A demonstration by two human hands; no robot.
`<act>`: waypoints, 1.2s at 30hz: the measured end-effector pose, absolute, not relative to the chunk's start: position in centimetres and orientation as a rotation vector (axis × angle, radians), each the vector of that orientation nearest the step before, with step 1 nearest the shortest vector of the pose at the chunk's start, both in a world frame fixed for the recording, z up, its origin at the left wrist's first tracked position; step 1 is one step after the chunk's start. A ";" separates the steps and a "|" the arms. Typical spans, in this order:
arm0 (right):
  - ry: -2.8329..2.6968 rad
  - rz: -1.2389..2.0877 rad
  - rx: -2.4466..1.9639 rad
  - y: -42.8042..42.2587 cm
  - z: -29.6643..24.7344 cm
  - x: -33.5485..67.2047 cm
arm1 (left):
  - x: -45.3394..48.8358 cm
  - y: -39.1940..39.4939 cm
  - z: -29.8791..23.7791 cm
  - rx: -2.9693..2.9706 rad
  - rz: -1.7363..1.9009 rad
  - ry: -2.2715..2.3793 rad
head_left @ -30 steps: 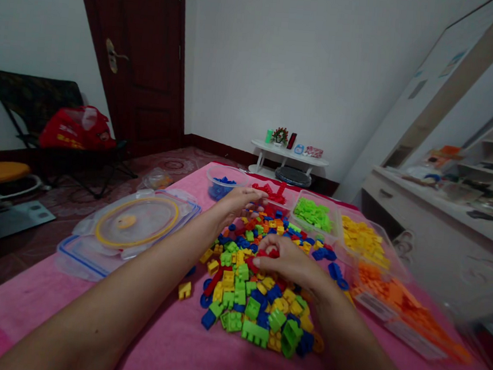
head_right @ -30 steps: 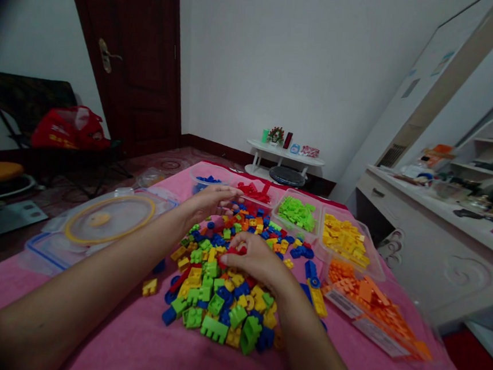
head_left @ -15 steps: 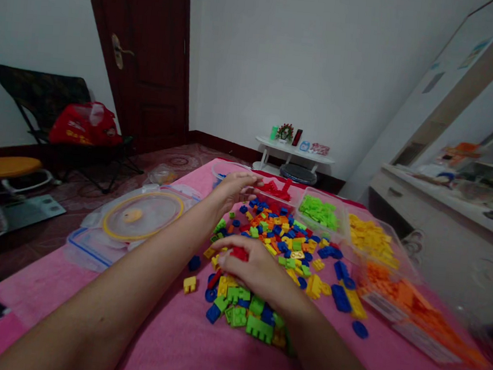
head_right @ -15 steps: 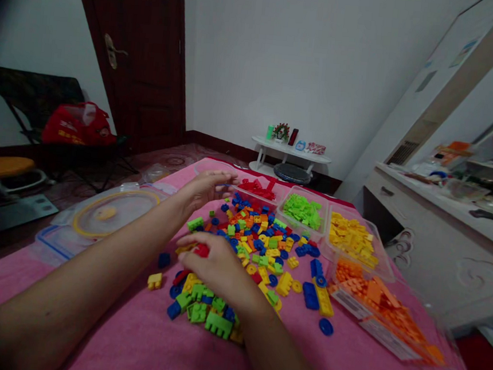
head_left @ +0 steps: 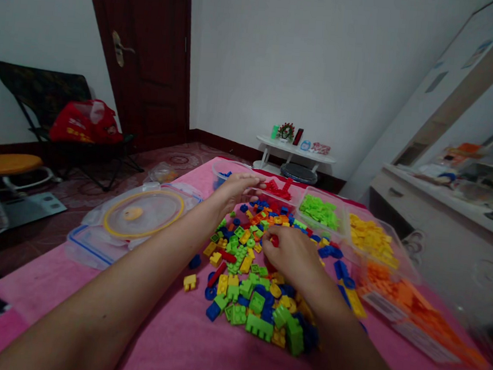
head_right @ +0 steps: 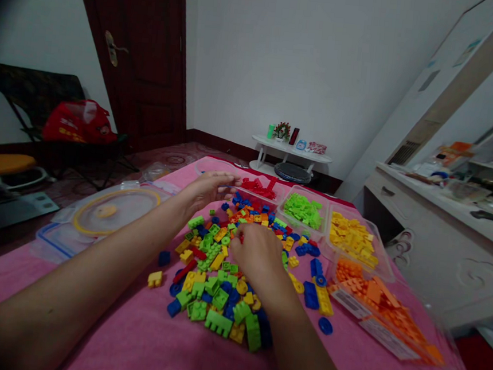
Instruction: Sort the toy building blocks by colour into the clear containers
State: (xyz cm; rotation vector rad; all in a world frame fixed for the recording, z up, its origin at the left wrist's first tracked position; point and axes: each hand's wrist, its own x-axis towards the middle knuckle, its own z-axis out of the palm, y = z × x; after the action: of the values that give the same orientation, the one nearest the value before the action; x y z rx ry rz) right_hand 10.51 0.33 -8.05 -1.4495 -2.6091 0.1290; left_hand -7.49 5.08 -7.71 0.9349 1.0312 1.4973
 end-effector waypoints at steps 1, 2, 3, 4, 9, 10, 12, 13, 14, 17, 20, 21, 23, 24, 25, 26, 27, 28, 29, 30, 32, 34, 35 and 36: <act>-2.633 0.139 -1.321 -0.3 -8.1 10.0 | -7.4 5.1 -7.7 0.935 1.495 1.035; -2.677 0.160 -1.178 -1.0 -8.3 9.4 | -7.4 5.1 -7.7 0.932 1.495 1.041; -2.728 0.174 -1.060 -1.8 -8.5 8.8 | -7.3 5.0 -7.7 0.931 1.494 1.045; -2.776 0.172 -0.989 -2.4 -8.7 8.2 | -7.3 5.0 -7.7 0.930 1.493 1.048; -2.892 0.023 -1.082 -4.0 -9.6 6.4 | -7.1 5.1 -7.7 0.924 1.484 1.059; -2.877 0.025 -1.104 -3.8 -9.8 6.4 | -7.0 5.1 -7.7 0.919 1.483 1.065; -2.783 0.131 -1.149 -3.1 -10.2 6.7 | -6.9 5.1 -7.7 0.915 1.481 1.073; -2.704 0.253 -1.165 -2.6 -10.5 6.9 | -6.9 5.1 -7.7 0.918 1.482 1.075; -2.606 0.435 -1.179 -2.0 -10.7 7.3 | -6.9 5.1 -7.7 0.923 1.484 1.077; -2.114 1.264 -1.116 -0.6 -10.9 8.4 | -7.0 4.9 -7.6 0.947 1.499 1.070; -1.516 1.941 -0.784 -0.3 -10.5 9.2 | -7.1 4.8 -7.6 0.959 1.512 1.061; -1.410 2.030 -0.687 -0.5 -10.3 9.3 | -7.2 4.8 -7.5 0.958 1.513 1.060; -1.422 2.056 -0.622 -1.2 -10.2 9.0 | -7.2 4.8 -7.6 0.951 1.514 1.065; -1.521 2.003 -0.646 -1.6 -10.2 8.7 | -7.3 4.8 -7.6 0.949 1.515 1.068; -1.663 1.910 -0.681 -2.0 -10.3 8.3 | -7.3 4.9 -7.6 0.948 1.513 1.070; -1.833 1.778 -0.710 -2.4 -10.5 8.0 | -7.3 4.9 -7.7 0.947 1.512 1.074; -2.016 1.613 -0.726 -2.7 -10.6 7.7 | -7.3 5.0 -7.8 0.946 1.510 1.078; -2.197 1.422 -0.727 -3.1 -10.8 7.5 | -7.4 5.0 -7.8 0.949 1.509 1.079; -2.357 1.221 -0.724 -3.4 -10.9 7.3 | -7.4 5.0 -7.9 0.954 1.509 1.077; -2.491 1.028 -0.729 -3.7 -10.9 7.2 | -7.3 5.0 -7.9 0.958 1.509 1.074; -2.692 0.703 -0.783 -4.2 -10.6 7.0 | -7.2 5.0 -7.8 0.960 1.508 1.070; -2.825 0.469 -0.854 -4.6 -10.1 6.9 | -7.1 4.9 -7.7 0.948 1.505 1.082; -2.878 0.380 -0.887 -4.7 -9.9 6.7 | -7.0 4.9 -7.7 0.938 1.504 1.092; -2.926 0.307 -0.917 -4.8 -9.7 6.6 | -7.0 4.9 -7.6 0.932 1.502 1.100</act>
State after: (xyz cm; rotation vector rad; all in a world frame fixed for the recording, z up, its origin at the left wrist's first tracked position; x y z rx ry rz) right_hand 6.62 -4.84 -9.73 -0.9174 -2.9262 0.3065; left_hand -7.00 4.91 -7.64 0.9316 1.0997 1.5024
